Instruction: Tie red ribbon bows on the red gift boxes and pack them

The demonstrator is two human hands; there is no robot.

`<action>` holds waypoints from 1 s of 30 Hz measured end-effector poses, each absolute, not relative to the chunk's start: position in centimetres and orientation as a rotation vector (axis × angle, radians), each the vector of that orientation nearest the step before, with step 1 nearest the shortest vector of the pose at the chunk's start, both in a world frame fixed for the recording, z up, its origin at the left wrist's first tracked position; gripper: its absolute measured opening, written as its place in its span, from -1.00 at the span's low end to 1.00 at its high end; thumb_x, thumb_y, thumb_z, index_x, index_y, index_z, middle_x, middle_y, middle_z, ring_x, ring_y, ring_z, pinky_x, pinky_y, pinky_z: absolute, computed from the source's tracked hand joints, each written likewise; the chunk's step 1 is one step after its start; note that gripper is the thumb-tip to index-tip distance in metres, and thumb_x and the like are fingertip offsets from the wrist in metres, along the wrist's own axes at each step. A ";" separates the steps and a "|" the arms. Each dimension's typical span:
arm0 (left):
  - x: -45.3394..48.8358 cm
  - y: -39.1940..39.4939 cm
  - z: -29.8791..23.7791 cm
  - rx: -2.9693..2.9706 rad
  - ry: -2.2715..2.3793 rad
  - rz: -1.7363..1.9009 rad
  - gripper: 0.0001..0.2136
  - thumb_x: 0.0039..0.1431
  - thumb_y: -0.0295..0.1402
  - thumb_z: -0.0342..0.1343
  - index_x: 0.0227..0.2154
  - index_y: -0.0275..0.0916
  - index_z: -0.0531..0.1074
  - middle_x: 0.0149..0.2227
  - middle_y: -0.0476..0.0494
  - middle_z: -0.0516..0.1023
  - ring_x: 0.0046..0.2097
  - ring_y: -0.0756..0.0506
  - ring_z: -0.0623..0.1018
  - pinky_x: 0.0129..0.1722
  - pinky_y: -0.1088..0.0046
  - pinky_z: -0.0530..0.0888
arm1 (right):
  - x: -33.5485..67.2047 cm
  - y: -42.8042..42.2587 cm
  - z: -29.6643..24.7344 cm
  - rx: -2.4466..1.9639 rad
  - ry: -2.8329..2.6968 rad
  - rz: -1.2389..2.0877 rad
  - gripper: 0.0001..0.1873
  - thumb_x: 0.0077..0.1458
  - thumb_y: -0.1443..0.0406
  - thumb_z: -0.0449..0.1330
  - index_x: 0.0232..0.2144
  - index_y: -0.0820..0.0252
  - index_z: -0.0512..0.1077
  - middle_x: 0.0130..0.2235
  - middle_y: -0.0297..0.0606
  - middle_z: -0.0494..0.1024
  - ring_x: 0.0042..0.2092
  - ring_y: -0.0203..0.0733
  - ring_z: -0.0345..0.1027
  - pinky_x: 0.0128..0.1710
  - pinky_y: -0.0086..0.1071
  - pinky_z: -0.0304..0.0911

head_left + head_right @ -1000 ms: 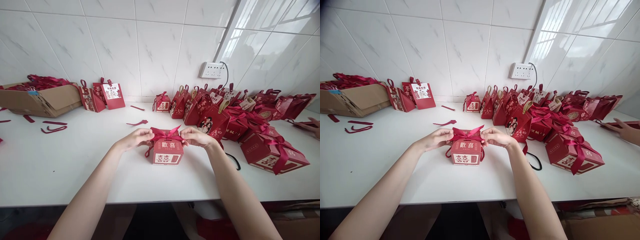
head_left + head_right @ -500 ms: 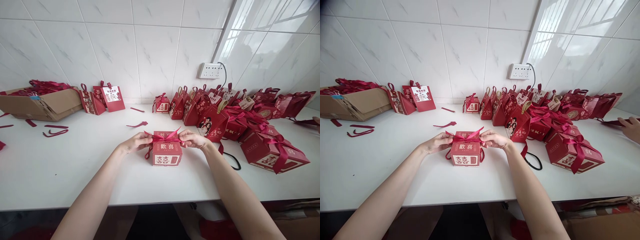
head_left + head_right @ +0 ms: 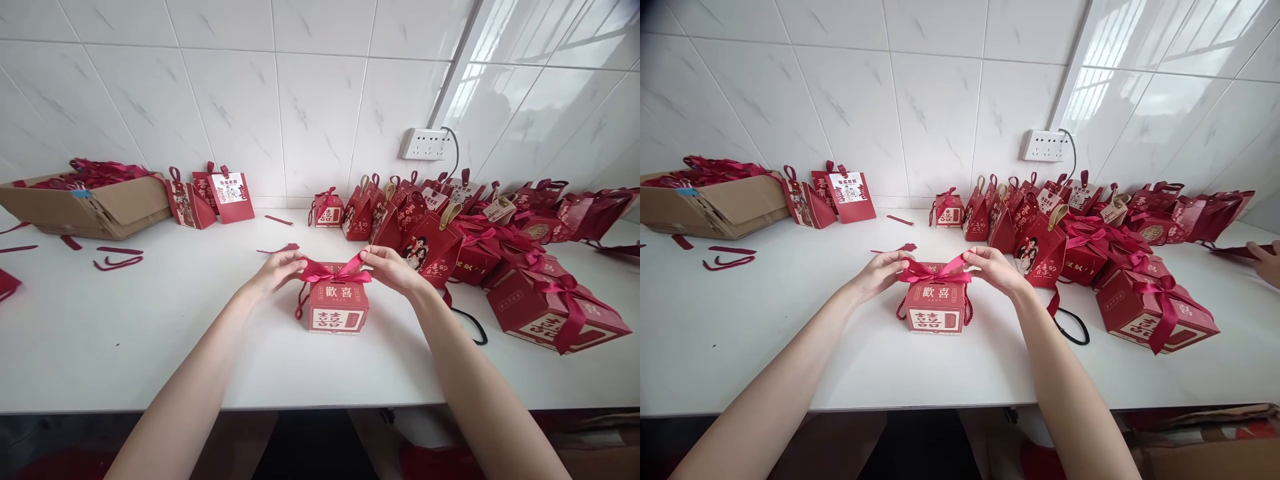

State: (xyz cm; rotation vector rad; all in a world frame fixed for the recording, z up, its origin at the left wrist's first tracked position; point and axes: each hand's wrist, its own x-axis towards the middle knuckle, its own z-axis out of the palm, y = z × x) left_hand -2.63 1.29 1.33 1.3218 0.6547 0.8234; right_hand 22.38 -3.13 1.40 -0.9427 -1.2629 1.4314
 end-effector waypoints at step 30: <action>0.9 -0.8 -0.4 1.069 0.700 0.647 -0.79 -0.11 -0.45 0.10 -0.68 -0.25 0.16 -0.61 0.03 0.23 -0.56 0.03 0.23 -0.51 0.43 0.15 | 18.1 -2.8 -0.5 -1.095 -1.050 1.726 -0.63 -0.44 0.27 0.44 -0.68 0.22 0.28 -0.67 -0.48 0.31 -0.62 -0.43 0.15 -0.60 -0.48 0.15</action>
